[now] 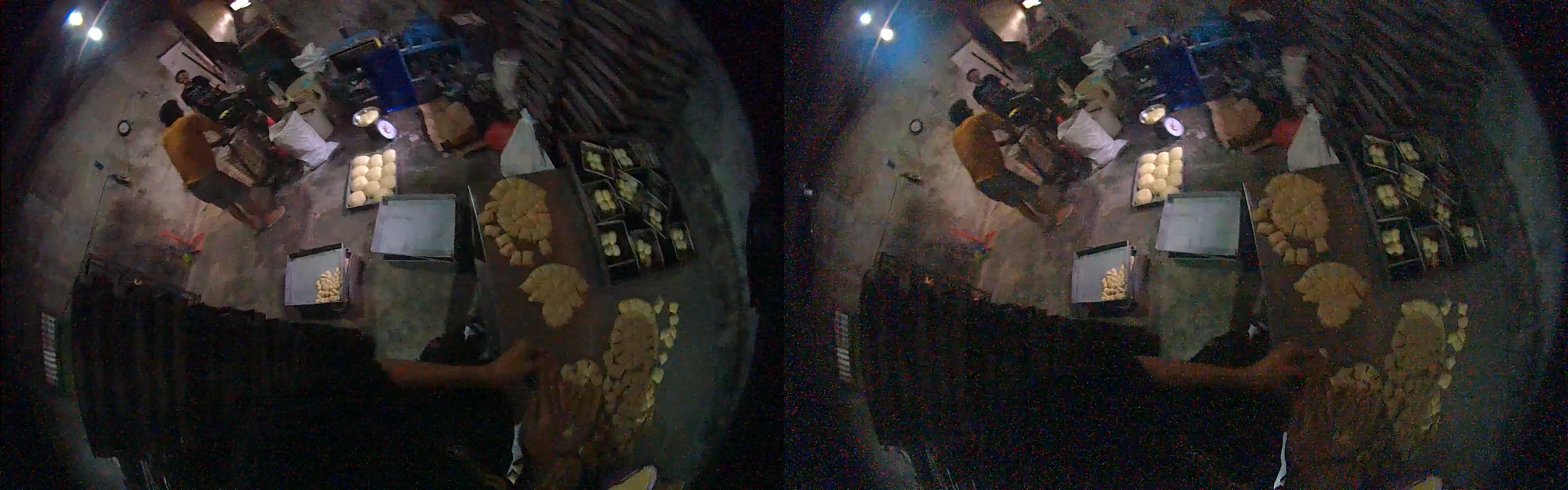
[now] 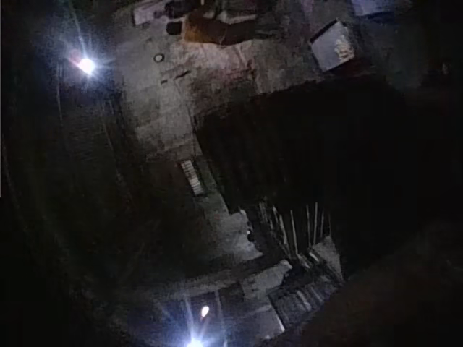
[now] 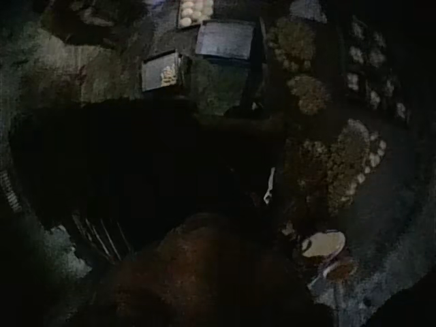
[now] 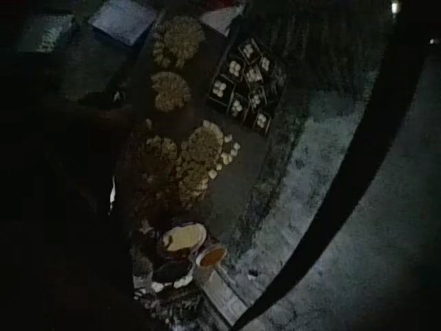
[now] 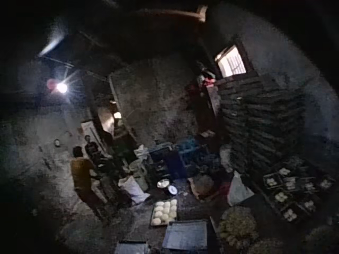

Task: The person shapes pieces of dough into small rolls by hand, placing them onto trays and arranging them on the work table.

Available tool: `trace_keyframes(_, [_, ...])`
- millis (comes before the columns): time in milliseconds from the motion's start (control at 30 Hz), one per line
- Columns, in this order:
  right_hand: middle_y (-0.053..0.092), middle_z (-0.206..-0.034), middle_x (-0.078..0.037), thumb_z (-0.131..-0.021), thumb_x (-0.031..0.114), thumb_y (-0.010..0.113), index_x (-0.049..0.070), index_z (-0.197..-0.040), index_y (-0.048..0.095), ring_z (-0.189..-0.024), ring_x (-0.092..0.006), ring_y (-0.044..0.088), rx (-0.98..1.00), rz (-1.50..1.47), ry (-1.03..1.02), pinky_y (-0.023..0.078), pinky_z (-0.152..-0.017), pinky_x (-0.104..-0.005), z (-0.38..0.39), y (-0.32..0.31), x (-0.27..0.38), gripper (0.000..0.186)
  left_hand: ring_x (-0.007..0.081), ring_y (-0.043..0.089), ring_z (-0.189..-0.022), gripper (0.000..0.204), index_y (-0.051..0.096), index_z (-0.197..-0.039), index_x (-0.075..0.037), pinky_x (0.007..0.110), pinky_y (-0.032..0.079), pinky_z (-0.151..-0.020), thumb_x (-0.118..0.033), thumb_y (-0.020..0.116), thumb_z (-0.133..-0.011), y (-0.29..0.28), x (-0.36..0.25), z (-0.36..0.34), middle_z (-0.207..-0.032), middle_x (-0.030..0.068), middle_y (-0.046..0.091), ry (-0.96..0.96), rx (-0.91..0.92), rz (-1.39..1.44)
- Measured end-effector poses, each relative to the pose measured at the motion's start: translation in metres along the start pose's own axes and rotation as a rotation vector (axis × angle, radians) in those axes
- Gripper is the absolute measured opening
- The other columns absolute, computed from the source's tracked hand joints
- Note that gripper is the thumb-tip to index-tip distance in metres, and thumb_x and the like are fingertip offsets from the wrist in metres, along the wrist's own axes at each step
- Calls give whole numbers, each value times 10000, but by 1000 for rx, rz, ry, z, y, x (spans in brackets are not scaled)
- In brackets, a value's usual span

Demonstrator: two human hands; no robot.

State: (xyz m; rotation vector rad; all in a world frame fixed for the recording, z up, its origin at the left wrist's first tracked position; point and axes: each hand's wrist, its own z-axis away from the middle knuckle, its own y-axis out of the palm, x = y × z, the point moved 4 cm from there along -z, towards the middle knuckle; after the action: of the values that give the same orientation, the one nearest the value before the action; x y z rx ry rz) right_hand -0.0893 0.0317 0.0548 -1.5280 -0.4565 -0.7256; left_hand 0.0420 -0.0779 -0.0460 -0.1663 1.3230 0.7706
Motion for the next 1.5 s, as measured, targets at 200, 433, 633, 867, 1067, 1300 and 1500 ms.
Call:
trace_keyframes(200, [688,-1055,-99,-878,151,706,12,-1177,615,-943,-169,641,31,-690,497,518,-799,-304,-25,16,-10,342,374,573,-1153,456,502,-1354,-49,466,472,-968,-244,557,-946,-18,0,-11,-1276,219,580,397,145,-1281])
trace_keyframes(433, [636,-1057,-125,-816,21,655,78,-1146,622,-1039,-275,623,-159,-326,357,504,-895,-371,-12,67,-105,337,395,482,-1268,625,439,-1418,-89,479,458,-1002,-216,660,-847,-26,-27,-82,-1379,199,503,259,387,-1101])
trace_keyframes(633, [628,-1060,-136,-761,22,691,80,-1146,628,-1033,-350,590,-442,-216,259,467,-933,-408,-31,85,-48,394,382,393,-1340,781,387,-1464,-112,461,379,-1084,-54,701,-752,-37,5,-85,-1423,174,450,427,696,-1103])
trace_keyframes(867, [638,-1154,-120,-792,14,680,76,-1120,626,-1103,-335,581,-460,-308,374,496,-888,-418,-40,109,-51,339,325,491,-1262,807,426,-1423,-122,394,419,-1057,28,710,-683,-45,7,-103,-1390,146,489,305,696,-823])
trace_keyframes(1067, [641,-1119,-140,-772,51,734,42,-1122,626,-1064,-361,603,-452,86,403,503,-908,-413,-48,99,-37,367,365,515,-1204,669,532,-1307,-80,414,424,-1019,-60,784,-688,-61,-2,-90,-1299,145,529,523,637,-1167])
trace_keyframes(1300, [656,-1030,-157,-776,97,695,33,-1089,634,-964,-372,619,-337,58,117,515,-831,-435,-196,98,-19,326,354,548,-1097,484,561,-1230,-58,437,466,-914,-138,738,-786,-162,30,-93,-1168,162,580,443,221,-729])
trace_keyframes(1500, [650,-1101,-187,-754,113,716,38,-1170,619,-1026,-376,633,-244,399,-34,524,-871,-441,-330,169,-2,433,272,566,-1010,387,552,-1235,-42,409,474,-873,-182,650,-887,-223,4,-82,-1139,137,585,191,-182,-385])
